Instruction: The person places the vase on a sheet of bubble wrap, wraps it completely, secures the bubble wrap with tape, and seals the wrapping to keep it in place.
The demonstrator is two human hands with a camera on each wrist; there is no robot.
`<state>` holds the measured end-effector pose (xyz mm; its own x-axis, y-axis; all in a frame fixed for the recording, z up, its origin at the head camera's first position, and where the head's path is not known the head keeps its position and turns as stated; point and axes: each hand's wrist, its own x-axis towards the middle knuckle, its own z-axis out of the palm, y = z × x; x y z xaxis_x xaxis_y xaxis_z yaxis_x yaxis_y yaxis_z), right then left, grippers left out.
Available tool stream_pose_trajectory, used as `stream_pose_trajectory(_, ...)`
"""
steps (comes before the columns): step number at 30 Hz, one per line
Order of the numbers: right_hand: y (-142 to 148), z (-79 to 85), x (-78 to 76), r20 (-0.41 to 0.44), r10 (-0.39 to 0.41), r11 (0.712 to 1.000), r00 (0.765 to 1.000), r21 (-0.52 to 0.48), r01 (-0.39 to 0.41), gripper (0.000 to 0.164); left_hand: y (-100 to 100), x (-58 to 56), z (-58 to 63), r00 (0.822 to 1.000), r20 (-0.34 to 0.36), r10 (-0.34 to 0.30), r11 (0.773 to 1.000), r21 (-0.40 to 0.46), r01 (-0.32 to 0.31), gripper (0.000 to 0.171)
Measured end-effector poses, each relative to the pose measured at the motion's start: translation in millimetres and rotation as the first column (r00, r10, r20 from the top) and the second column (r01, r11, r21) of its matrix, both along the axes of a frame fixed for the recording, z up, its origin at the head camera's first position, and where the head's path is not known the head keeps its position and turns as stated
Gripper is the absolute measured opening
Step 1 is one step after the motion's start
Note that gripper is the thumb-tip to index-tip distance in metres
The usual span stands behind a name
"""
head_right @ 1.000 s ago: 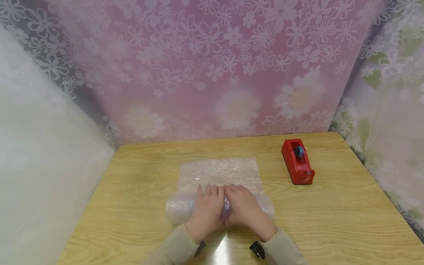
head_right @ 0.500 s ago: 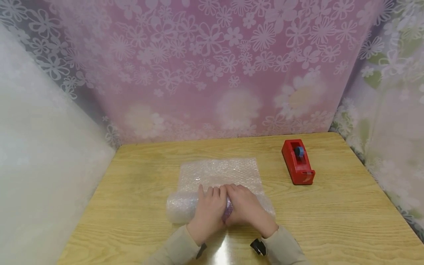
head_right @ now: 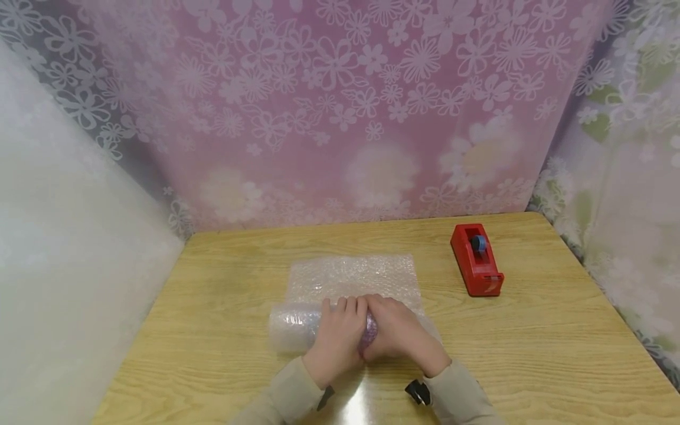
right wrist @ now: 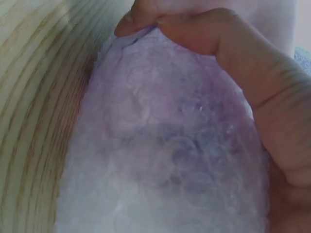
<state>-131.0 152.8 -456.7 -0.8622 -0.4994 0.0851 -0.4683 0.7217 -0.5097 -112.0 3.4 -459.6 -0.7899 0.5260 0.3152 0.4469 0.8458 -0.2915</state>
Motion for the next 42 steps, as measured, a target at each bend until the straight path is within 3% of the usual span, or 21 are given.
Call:
stream_pose_trajectory(5, 3, -0.9, -1.7, -0.005, 0.019, 1.0, 1.0, -0.009, -0.019, 0.083, 0, -1.4, -0.5, 1.0, 0.006, -0.005, 1.0, 0.002, 0.005, 0.079)
stream_pose_trajectory(14, 8, -5.5, -5.0, 0.057, 0.024, 0.999, 0.998, -0.035, -0.022, 0.081, 3, -4.2, 0.6, 0.997, 0.08, -0.021, 0.999, -0.024, 0.023, 0.075)
stream_pose_trajectory(21, 8, -8.5, -5.1, 0.065, 0.006, 0.999, 0.998, -0.038, -0.003, 0.086, 2, -5.9, -1.1, 0.997, 0.059, -0.053, 0.997, -0.051, 0.056, 0.075)
stream_pose_trajectory(27, 8, -9.0, -4.5, 0.079, 0.017, 0.998, 0.997, -0.067, -0.012, 0.083, -1, -6.4, -1.1, 0.996, 0.057, -0.072, 0.997, -0.018, 0.074, 0.074)
stream_pose_trajectory(35, 9, -9.6, -3.0, 0.009, 0.016, 0.998, 1.0, -0.053, -0.016, 0.084, 0, -7.6, 1.7, 0.991, 0.116, -0.07, 0.997, 0.036, 0.066, 0.068)
stream_pose_trajectory(42, 5, -2.8, 5.0, -0.101, -0.024, 0.999, 0.995, 0.044, 0.029, 0.087, 3, -6.2, 2.0, 0.992, 0.127, -0.013, 1.0, 0.005, 0.013, 0.068)
